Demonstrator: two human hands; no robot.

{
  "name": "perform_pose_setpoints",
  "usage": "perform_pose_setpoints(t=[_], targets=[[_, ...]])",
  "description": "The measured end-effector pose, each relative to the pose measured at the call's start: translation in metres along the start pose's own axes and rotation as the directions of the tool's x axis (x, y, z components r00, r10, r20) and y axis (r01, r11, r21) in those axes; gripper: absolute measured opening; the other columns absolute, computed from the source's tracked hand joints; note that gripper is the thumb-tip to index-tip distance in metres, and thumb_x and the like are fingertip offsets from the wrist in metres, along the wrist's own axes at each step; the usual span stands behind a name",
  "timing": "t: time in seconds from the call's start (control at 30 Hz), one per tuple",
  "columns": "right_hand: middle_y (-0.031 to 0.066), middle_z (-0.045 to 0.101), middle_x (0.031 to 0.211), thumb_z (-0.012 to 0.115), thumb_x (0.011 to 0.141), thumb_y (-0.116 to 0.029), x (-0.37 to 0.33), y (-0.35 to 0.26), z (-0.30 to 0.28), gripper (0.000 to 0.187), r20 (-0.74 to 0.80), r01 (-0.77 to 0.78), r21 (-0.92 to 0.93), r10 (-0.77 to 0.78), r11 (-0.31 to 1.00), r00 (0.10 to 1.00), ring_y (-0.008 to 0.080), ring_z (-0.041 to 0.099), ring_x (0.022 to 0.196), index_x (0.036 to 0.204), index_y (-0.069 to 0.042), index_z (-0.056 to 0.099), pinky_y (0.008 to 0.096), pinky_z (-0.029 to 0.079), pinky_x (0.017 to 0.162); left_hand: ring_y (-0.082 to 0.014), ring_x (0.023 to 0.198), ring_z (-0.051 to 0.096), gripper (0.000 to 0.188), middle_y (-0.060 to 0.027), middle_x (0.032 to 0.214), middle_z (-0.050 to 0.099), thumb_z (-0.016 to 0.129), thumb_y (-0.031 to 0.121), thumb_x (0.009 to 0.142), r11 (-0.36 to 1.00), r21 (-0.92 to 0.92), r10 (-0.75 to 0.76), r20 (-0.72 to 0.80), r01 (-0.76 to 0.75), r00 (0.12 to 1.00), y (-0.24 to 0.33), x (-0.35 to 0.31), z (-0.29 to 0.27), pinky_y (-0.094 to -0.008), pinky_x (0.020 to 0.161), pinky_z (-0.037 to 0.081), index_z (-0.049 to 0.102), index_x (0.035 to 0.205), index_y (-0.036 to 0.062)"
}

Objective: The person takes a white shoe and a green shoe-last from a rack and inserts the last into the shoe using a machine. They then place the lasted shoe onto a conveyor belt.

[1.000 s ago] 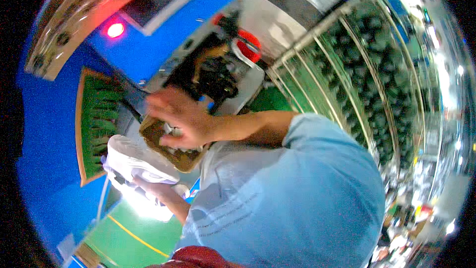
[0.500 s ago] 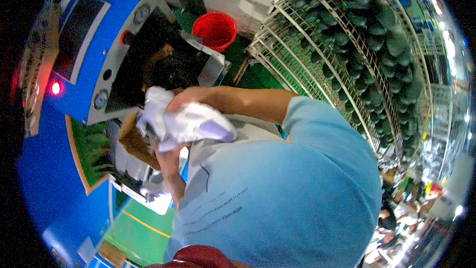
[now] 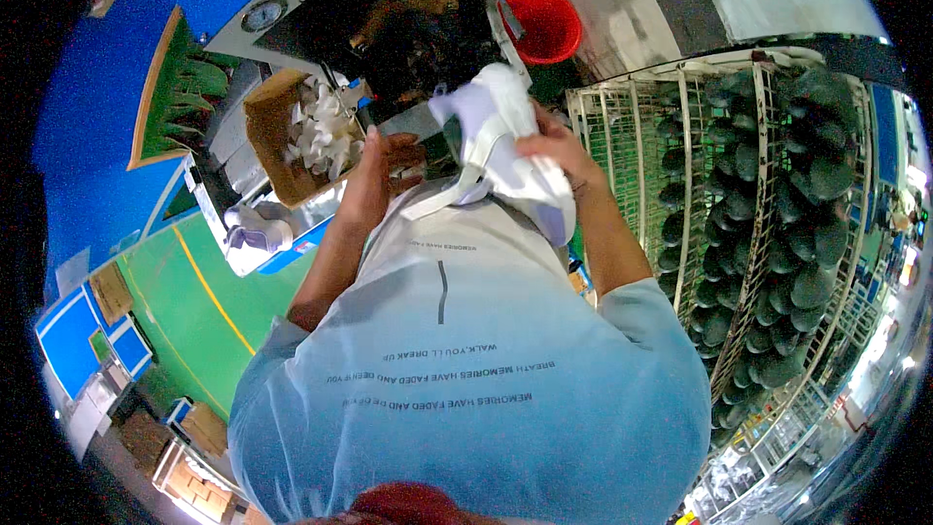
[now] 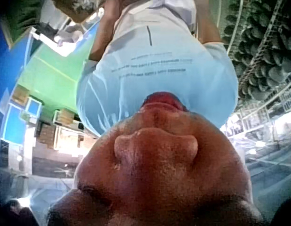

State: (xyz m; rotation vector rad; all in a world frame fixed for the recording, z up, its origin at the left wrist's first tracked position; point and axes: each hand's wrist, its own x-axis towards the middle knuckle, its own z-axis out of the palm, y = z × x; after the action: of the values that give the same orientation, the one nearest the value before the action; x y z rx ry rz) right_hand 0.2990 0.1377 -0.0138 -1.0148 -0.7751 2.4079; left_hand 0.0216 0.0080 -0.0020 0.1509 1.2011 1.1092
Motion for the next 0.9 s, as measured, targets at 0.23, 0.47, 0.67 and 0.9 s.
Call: perform_pose_setpoints(t=[0.23,0.47,0.67,0.9], targets=[[0.0125,0.057,0.14,0.078,0.071,-0.008,0.025,0.01,0.012,0.092,-0.07,-0.124,-0.143,0.115,0.982,0.991,0.023,0.056,0.125,0.152,0.001,0.037,0.036,0.044,0.107,-0.0185,0.075,0.066,0.057,-0.009,0.094,0.066,0.057,0.049,0.1,0.978,0.182,0.095,0.038,-0.1,0.995,0.004,0.037,0.02,-0.0329,0.058,0.058,0.055,0.127,-0.001],[0.0156,0.049,0.147,0.08,0.069,-0.01,0.041,-0.001,0.066,0.101,0.18,0.232,-0.45,-0.167,0.862,0.969,0.0255,0.046,0.135,0.156,0.002,0.029,0.0352,0.03,0.116,-0.0191,0.085,0.064,0.032,-0.0121,0.105,0.063,0.059,0.024,0.099,0.968,0.051,0.247,-0.051,-0.244,0.968,-0.009,0.012,-0.02,-0.0373,0.067,0.063,0.057,0.115,-0.0035],[0.0175,0.057,0.139,0.077,0.074,-0.011,0.076,-0.021,0.084,0.093,-0.034,0.293,-0.619,-0.397,0.729,0.917,0.0258,0.057,0.123,0.155,0.0,0.033,0.0349,0.044,0.104,-0.0121,0.088,0.056,0.026,-0.0049,0.099,0.061,0.053,0.022,0.102,0.896,0.261,0.368,0.019,-0.36,0.93,-0.01,0.008,-0.027,-0.0264,0.082,0.046,0.059,0.115,0.0001],[0.0218,0.056,0.141,0.08,0.074,-0.024,0.122,-0.035,0.109,0.097,-0.057,0.169,-0.916,-0.537,0.362,0.842,0.0311,0.058,0.126,0.158,-0.013,0.031,0.0364,0.046,0.104,-0.0121,0.092,0.051,0.033,-0.0022,0.098,0.058,0.05,0.03,0.103,0.887,0.153,0.436,0.034,-0.436,0.899,-0.008,0.066,-0.015,-0.0257,0.085,0.043,0.057,0.116,0.0002]])
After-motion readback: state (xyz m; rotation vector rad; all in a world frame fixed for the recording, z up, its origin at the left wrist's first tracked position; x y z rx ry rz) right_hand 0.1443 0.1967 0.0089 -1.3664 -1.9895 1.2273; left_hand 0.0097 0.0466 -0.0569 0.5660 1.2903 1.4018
